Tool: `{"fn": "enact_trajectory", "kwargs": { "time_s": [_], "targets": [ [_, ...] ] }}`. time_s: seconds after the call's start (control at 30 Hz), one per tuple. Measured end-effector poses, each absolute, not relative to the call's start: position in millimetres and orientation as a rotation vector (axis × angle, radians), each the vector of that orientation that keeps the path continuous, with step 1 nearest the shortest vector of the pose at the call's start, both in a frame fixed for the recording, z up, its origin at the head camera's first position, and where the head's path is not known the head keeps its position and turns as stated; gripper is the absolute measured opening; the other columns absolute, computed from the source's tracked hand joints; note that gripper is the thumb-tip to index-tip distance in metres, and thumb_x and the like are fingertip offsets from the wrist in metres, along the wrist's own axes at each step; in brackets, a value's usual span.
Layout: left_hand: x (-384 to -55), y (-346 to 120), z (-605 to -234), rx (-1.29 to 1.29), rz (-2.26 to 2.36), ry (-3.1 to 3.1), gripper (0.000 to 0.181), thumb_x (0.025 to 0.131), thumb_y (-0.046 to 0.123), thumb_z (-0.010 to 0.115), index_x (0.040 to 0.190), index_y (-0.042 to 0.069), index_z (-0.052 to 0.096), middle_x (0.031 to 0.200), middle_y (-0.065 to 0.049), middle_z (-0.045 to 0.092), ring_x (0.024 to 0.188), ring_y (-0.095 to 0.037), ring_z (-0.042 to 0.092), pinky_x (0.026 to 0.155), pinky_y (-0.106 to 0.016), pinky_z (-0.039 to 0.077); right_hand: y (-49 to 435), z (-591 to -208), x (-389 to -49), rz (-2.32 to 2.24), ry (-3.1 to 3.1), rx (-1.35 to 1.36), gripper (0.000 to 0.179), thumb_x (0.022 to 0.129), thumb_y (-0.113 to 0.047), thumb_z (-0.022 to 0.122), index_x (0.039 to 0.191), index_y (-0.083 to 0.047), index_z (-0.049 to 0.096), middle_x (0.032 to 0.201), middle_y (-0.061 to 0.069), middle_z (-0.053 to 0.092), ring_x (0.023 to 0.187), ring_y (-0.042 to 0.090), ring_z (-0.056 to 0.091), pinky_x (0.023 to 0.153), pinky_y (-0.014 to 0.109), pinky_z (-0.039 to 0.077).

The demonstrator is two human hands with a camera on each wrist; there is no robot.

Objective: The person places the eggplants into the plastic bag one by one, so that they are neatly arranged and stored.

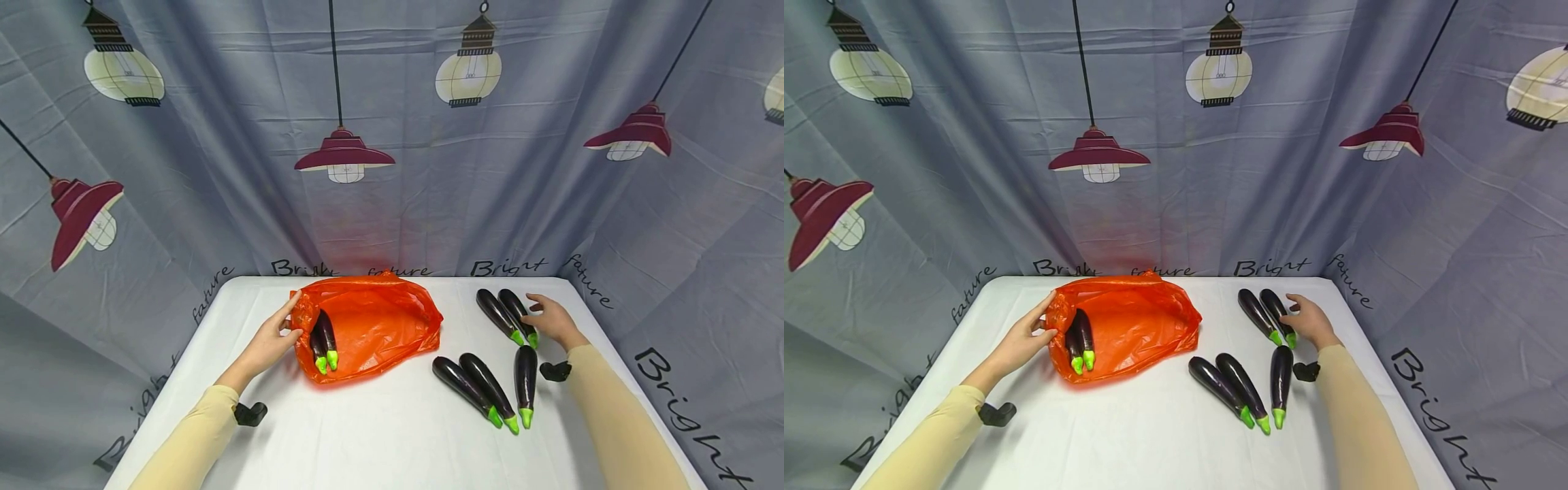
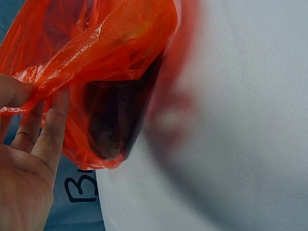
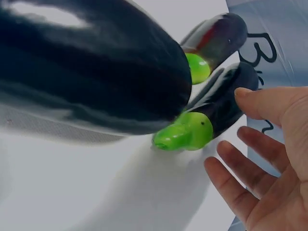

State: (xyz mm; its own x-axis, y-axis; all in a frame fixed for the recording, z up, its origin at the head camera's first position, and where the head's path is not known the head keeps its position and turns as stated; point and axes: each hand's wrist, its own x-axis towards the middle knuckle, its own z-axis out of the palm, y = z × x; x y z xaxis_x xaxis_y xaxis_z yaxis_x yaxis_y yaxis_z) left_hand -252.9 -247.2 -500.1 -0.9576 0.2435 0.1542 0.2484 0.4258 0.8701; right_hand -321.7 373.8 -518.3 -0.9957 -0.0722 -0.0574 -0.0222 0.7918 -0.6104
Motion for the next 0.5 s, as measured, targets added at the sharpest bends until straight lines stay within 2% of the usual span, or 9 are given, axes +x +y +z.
{"fn": "enact_trajectory", "kwargs": {
  "time_s": [0.17,0.3,0.5],
  "targets": [
    [-251.9,-247.9,-500.1,-0.459,-1.600,-2.657,0.084,0.099,0.000,0.061,0.165,0.033,0.022,0.165,-0.020,0.024,0.112,-0.034,0.059,0.079,-0.025,0.055,377.1,-519.1,-324.5,-1.069,2.819,-0.047,0.071,0.097,-0.015,0.067,0.153,0.011,0.032,0.136,0.042,0.049,0.116,0.050,0.057,0.088,0.053,0.053],
    [-251.9,-247.6,-499.7,-0.467,-1.607,-2.652,0.083,0.099,0.000,0.061,0.165,0.032,0.022,0.167,-0.019,0.021,0.110,-0.033,0.059,0.079,-0.025,0.055,378.8,-521.0,-326.3,-1.127,2.762,-0.008,0.071,0.097,-0.013,0.067,0.154,0.011,0.031,0.136,0.041,0.048,0.108,0.044,0.061,0.077,0.043,0.057],
    [-251.3,-246.9,-499.0,-0.465,-1.619,-2.642,0.083,0.099,-0.001,0.061,0.165,0.032,0.022,0.166,-0.018,0.023,0.110,-0.033,0.059,0.077,-0.025,0.056,381.4,-525.0,-330.7,-1.149,2.712,0.004,0.071,0.095,-0.010,0.066,0.154,0.010,0.031,0.134,0.040,0.050,0.107,0.042,0.063,0.077,0.045,0.058]
  ]
}}
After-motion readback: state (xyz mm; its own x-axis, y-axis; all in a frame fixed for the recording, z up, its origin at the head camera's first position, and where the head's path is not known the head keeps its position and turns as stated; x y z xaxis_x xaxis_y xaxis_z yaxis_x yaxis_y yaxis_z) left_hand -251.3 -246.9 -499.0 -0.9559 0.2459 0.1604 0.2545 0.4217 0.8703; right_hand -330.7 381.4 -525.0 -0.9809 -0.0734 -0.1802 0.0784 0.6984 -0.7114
